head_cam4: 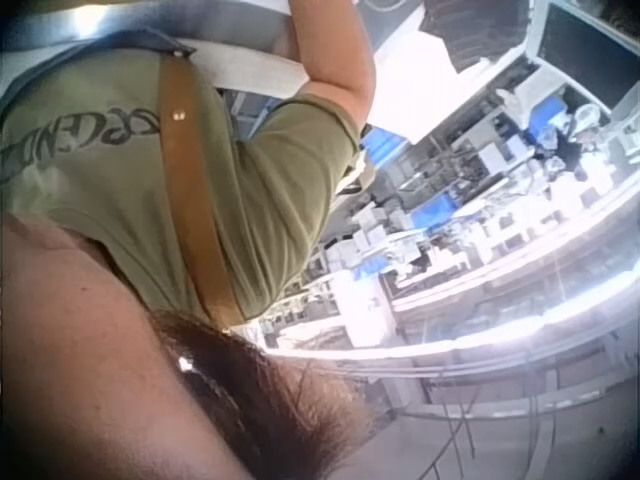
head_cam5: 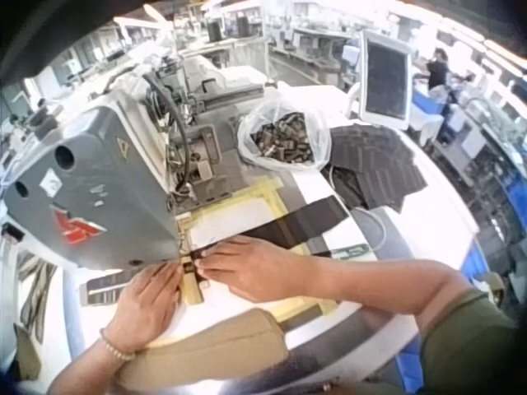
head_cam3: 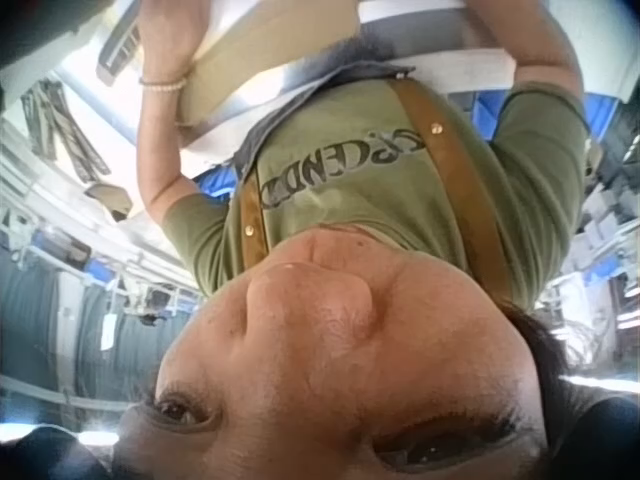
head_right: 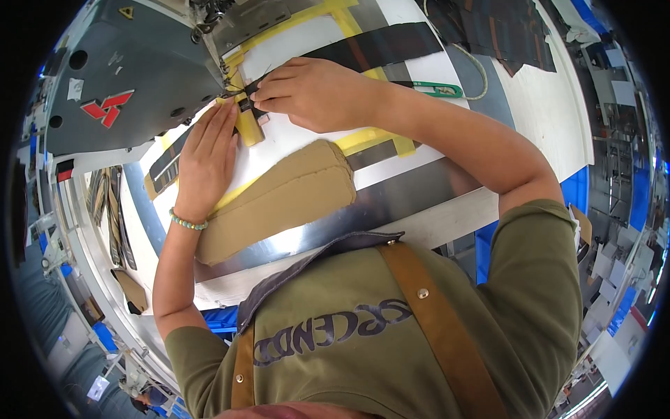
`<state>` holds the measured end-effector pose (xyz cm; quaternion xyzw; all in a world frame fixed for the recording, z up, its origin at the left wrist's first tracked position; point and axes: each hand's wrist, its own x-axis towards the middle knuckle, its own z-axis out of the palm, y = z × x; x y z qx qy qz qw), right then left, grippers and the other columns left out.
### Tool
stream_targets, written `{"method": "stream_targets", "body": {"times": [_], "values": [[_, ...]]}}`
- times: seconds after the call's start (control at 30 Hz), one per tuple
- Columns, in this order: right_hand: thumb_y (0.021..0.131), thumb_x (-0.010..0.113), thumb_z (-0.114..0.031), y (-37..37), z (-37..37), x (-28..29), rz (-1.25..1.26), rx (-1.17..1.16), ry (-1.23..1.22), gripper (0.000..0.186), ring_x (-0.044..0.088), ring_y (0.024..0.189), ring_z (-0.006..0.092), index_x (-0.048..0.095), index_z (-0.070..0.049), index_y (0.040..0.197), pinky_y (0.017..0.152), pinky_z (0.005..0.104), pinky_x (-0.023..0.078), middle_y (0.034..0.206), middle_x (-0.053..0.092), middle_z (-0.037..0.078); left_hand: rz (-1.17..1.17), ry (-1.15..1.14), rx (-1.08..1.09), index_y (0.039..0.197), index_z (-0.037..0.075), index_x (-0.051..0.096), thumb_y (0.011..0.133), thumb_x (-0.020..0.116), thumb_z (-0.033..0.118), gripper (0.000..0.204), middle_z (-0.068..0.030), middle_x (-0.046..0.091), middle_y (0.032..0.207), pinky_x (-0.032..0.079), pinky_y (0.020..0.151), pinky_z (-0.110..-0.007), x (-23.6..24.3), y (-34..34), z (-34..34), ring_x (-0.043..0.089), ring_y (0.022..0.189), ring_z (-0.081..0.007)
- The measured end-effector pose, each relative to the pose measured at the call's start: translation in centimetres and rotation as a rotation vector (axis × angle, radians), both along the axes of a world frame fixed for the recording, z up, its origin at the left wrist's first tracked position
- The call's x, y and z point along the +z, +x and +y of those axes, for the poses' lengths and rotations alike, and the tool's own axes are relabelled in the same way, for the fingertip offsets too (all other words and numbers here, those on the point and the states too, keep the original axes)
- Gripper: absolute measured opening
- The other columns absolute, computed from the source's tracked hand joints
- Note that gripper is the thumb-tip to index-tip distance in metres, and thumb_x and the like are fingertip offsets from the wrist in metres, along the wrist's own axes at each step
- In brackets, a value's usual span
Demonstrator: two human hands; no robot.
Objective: The recorder is sewing leather strips onto a base material using a template and an industrial sewing machine.
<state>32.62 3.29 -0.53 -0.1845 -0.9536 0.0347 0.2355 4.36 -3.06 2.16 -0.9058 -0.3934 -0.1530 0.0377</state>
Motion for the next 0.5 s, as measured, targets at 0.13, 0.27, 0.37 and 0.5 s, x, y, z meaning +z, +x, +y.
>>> {"method": "stream_targets", "body": {"times": [0.13,0.27,0.37,0.5], "values": [[0.082,0.074,-0.003,-0.1,0.4,0.2,-0.015,0.009,0.007,0.049,0.064,0.131,0.0222,0.075,-0.004,0.131,0.111,0.0389,0.052,0.138,0.071,0.006,0.000,0.025,-0.006,0.138,-0.008,0.065,0.093,0.069,-0.002,0.046,-0.0195,0.068,0.140,0.054,0.112,-0.044,-0.1,0.0,0.4,0.064,0.131,-0.0371],[0.083,0.073,-0.002,-0.5,1.7,-0.2,0.036,0.012,0.055,0.044,0.067,0.126,0.0234,0.076,-0.004,0.126,0.108,0.0396,0.055,0.133,0.072,0.005,0.036,0.079,0.004,0.134,-0.008,0.067,0.094,0.068,-0.001,0.041,-0.0188,0.070,0.134,0.056,0.106,-0.044,-0.7,-0.6,1.5,0.067,0.124,-0.0349],[0.083,0.073,-0.002,-0.7,2.7,-0.5,0.044,0.003,0.092,0.041,0.067,0.125,0.0242,0.077,-0.005,0.124,0.107,0.0399,0.056,0.131,0.072,0.005,0.045,0.060,0.024,0.130,-0.005,0.069,0.095,0.068,0.001,0.036,-0.0159,0.072,0.126,0.058,0.095,-0.044,-1.1,-1.1,2.4,0.071,0.111,-0.0333],[0.084,0.072,-0.004,-0.9,4.0,-0.3,0.014,0.005,0.076,0.040,0.067,0.124,0.0254,0.076,-0.005,0.124,0.108,0.0392,0.056,0.129,0.072,0.005,0.067,0.095,0.039,0.127,0.001,0.072,0.094,0.070,0.005,0.033,-0.0119,0.075,0.115,0.059,0.085,-0.044,-1.3,-1.9,3.5,0.072,0.098,-0.0336]]}}
